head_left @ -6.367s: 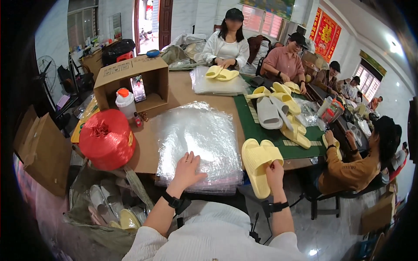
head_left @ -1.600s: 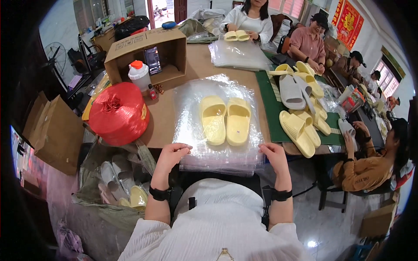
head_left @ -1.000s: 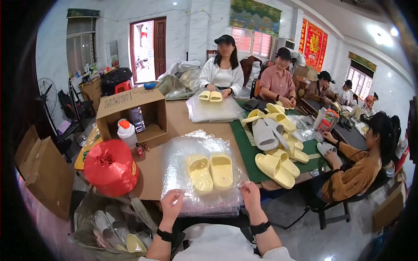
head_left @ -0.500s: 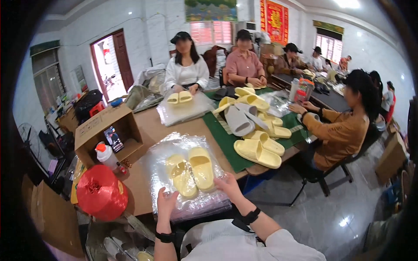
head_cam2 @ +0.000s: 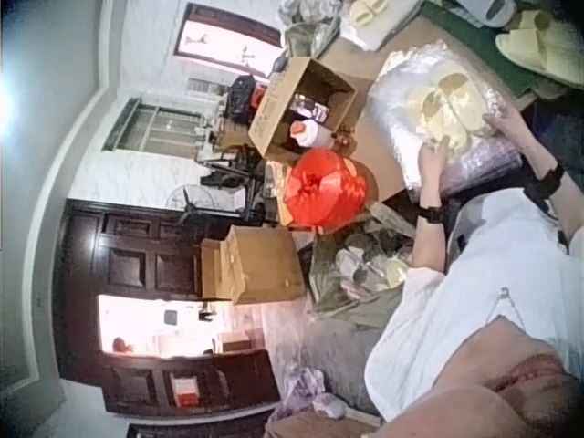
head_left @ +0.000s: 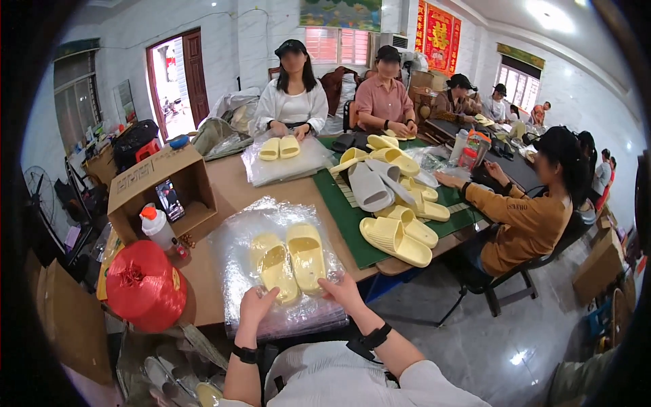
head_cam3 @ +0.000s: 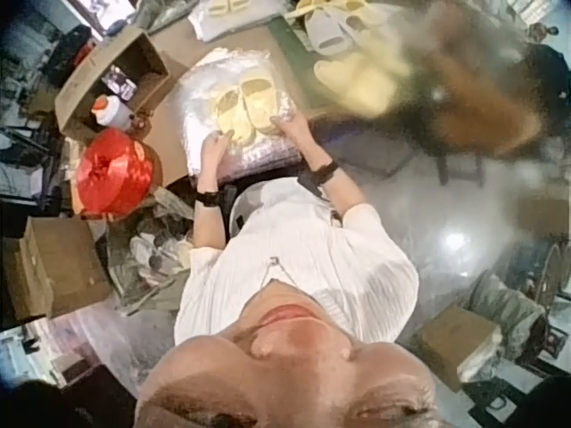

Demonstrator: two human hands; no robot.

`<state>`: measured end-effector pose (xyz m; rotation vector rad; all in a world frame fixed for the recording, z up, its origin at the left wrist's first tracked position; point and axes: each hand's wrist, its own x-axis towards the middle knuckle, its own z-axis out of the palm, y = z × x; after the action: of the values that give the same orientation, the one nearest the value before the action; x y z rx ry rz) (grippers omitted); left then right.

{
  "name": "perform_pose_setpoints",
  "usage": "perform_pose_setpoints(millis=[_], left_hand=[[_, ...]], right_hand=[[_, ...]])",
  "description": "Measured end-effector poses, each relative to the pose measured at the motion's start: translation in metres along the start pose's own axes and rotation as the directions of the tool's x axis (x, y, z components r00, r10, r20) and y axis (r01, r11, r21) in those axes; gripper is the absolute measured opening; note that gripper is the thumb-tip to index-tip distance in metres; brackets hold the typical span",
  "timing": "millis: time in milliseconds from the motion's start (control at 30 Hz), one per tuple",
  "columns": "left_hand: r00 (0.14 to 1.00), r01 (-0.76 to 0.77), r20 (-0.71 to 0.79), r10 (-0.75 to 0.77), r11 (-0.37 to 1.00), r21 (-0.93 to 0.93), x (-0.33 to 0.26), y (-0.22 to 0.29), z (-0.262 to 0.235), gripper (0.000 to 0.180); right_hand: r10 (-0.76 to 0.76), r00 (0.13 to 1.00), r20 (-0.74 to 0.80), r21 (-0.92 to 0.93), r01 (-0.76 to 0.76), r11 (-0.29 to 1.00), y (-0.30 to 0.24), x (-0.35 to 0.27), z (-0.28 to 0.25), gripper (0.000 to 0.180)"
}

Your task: Packing pairs of slippers into individual plastic bags at a manufacturing work station.

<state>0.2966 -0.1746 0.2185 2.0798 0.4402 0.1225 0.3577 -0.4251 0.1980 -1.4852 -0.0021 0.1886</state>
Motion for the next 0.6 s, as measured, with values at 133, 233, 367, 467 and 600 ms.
perform_pose_setpoints(millis=[133,233,367,467,600], left_hand=[[0.999,0.048,0.025,-0.048,0.999,0.023,0.007,-0.008,0.001,0.05],[0.993,-0.025,0.114,0.045,0.985,-0.173,-0.002,0.001,-0.004,0.045],[1.0,0.001,0.025,0.007,0.953,-0.302,-0.012,0.002,-0.008,0.035],[0.999,-0.04,-0.009,0.042,0.817,-0.575,-0.03,0.015,-0.016,0.035],[0.997,-0.049,-0.008,0.076,0.551,-0.833,-0.046,0.024,-0.014,0.038]], right_hand=[[-0.017,1.0,-0.007,0.11,0.017,0.994,0.0,0.003,0.005,0.049],[0.015,1.0,-0.02,-0.026,-0.016,1.0,-0.009,-0.005,0.009,0.047],[-0.15,0.987,-0.053,-0.04,0.148,0.988,-0.008,-0.015,0.017,0.051],[-0.23,0.973,-0.007,0.018,0.23,0.973,-0.018,-0.03,0.024,0.046],[-0.319,0.947,0.044,0.091,0.314,0.945,-0.036,-0.05,0.031,0.032]])
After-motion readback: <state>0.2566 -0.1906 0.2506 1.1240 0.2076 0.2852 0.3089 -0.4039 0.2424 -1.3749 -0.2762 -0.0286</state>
